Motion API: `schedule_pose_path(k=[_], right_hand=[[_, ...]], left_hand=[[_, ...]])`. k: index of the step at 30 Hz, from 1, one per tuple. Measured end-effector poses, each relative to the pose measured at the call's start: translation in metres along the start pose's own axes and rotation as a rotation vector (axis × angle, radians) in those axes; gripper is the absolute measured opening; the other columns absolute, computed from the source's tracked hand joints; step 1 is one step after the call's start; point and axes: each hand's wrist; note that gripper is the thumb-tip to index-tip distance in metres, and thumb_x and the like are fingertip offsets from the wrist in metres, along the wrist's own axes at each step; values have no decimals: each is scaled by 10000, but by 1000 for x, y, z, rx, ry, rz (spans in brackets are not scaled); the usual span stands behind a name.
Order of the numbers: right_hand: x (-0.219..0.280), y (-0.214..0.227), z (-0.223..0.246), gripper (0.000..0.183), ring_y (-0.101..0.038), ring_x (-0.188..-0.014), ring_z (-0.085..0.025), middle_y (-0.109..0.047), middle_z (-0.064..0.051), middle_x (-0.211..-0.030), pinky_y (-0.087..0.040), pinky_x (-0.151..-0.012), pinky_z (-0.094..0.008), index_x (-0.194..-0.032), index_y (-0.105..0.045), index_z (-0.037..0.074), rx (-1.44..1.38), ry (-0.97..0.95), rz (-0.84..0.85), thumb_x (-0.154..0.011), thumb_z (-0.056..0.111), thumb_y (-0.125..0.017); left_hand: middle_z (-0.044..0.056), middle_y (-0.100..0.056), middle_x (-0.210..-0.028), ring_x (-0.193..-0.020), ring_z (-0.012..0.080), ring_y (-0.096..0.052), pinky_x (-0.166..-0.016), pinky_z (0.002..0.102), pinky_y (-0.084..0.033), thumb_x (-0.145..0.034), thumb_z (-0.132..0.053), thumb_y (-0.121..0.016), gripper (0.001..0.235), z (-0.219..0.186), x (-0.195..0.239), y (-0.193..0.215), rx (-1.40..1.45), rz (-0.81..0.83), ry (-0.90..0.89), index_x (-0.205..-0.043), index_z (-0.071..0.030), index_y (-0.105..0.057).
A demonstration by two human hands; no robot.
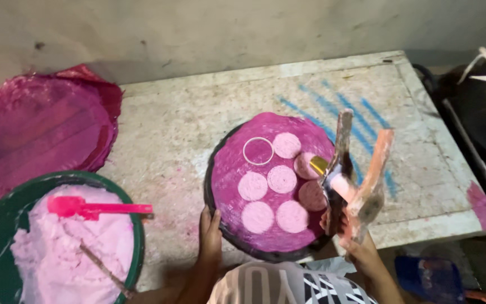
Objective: The person scoops pink dough from a green bowl and places it into a circular mold on a purple tray. They press the dough into the mold using a wooden tool to form round pieces, repeating the process to fill the tray.
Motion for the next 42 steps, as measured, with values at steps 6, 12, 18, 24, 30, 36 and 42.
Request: schedule_pose_path(k=[6,12,18,24,30,36,42], right_hand=[[-30,-32,9,1152,-578,-1274,-349,-537,-223,-1407,-426,-1076,-449,-1607,-230,-34,-44,-27,113,-748,464,-815],[-29,-49,17,1132,-581,-1276,-330,-547,-220,-1396,-436,-1085,-420,-1598,-243,-39,-44,-36,163,-765,459,-825],[-24,-52,16,1139,-546,-1325,-349,-497,-237,-1460,-419,-1122,-427,-1624,-216,-47,-35,-19,168,-786,434,-819],[-23,-48,11,1146,-470,-1416,-341,-433,-237,-1531,-386,-1163,-413,-1618,-161,-45,-10,-61,177,-796,419,-810],[-6,-34,4,1080,-546,-1340,-252,-540,-186,-1448,-481,-982,-334,-1568,-260,-43,70,-157,147,-761,417,-810],[3,-27,-6,990,-456,-562,-81,-503,0,-824,-383,-418,-240,-1508,-387,46,243,-358,25,-708,415,-840],[-31,-46,16,933,-657,-862,-167,-656,-84,-989,-560,-719,-323,-1386,-540,12,298,-376,477,-819,753,-524]], left_hand=[[98,-586,-1406,-1251,190,-575,-1054,376,-447,-1037,-281,-501,505,-16,-21,23,20,-107,75,-1484,-52,-454],[182,-595,-1387,-1225,246,-590,-1061,393,-457,-1058,-154,-498,474,12,-48,48,61,15,20,-1498,21,-479],[178,-409,-1542,-1385,282,-494,-1142,415,-411,-958,-127,-643,715,-17,5,22,-468,-178,-297,-1570,-12,-291],[237,-395,-1548,-1463,421,-315,-1145,690,-87,-697,-418,-895,1248,-75,8,-17,-1380,176,-457,-1559,36,-115],[217,-429,-1540,-1452,344,-383,-1160,751,9,-743,-430,-854,1209,-66,0,-37,-1426,191,-462,-1589,-5,-101],[211,-454,-1536,-1451,346,-396,-1175,726,-28,-805,-401,-830,1165,-59,-4,-37,-1395,245,-455,-1610,-19,-80],[199,-400,-1669,-1571,308,-369,-1305,629,-245,-970,-570,-663,930,-95,-40,-51,-494,343,-313,-1621,-15,-299]])
Point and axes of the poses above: each hand's wrist, its own x-axis away from the middle knuckle, its own y-axis out of the back of the hand, z = x × y
